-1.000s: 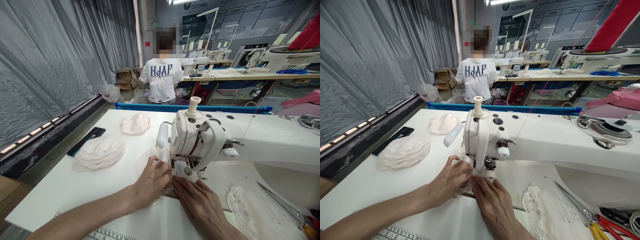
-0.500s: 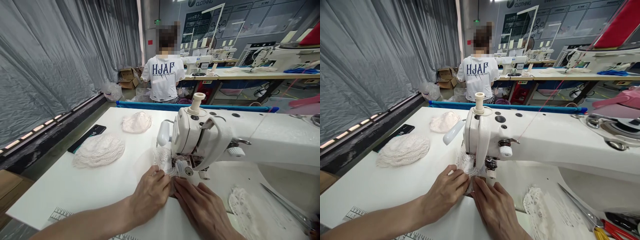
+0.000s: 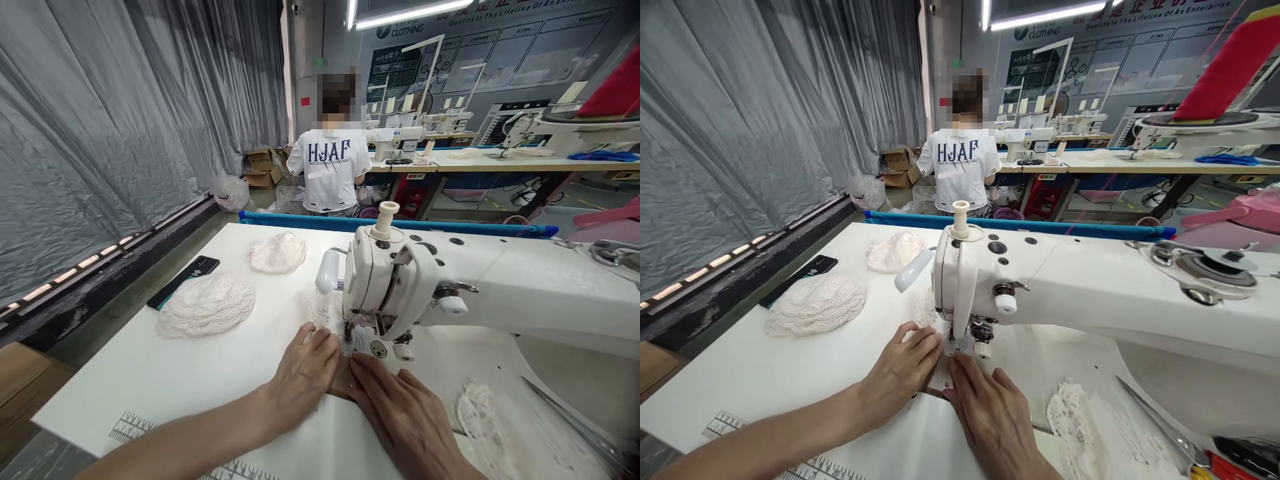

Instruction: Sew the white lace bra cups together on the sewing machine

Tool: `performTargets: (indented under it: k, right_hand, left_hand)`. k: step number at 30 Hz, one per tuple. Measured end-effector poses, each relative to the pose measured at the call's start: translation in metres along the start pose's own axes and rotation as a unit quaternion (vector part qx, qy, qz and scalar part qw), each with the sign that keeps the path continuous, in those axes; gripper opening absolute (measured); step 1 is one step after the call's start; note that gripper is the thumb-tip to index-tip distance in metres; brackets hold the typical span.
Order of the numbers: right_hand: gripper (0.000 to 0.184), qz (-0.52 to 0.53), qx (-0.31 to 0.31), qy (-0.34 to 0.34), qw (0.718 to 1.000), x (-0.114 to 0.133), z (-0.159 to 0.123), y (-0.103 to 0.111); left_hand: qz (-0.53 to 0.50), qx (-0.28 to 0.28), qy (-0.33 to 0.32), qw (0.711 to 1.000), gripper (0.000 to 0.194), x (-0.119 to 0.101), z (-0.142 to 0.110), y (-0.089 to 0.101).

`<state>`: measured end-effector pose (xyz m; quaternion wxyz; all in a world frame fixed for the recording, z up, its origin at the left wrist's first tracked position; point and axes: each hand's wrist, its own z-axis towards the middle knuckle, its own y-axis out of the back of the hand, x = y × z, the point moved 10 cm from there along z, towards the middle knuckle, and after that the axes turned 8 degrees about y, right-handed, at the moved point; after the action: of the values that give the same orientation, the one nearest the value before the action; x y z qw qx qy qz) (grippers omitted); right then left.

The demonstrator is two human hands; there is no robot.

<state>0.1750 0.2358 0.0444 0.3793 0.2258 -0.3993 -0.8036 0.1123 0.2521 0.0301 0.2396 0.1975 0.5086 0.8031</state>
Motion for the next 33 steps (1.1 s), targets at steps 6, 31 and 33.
performTargets:
  k: [6, 31, 33]
  right_hand:
    - [0.037, -0.005, 0.002, -0.02, 1.0, -0.006, 0.0, -0.002]
    - [0.021, 0.406, 0.11, -0.151, 0.894, 0.006, 0.007, -0.011]
    - [0.02, 0.518, 0.137, -0.159, 0.829, 0.028, 0.007, -0.002]
  left_hand:
    - [0.003, 0.026, 0.021, 0.999, 0.022, 0.006, 0.002, -0.006]
    - [-0.45, 0.247, 0.239, 0.824, 0.019, 0.037, -0.026, 0.026]
    - [-0.537, 0.285, 0.253, 0.753, 0.023, 0.024, -0.046, 0.041]
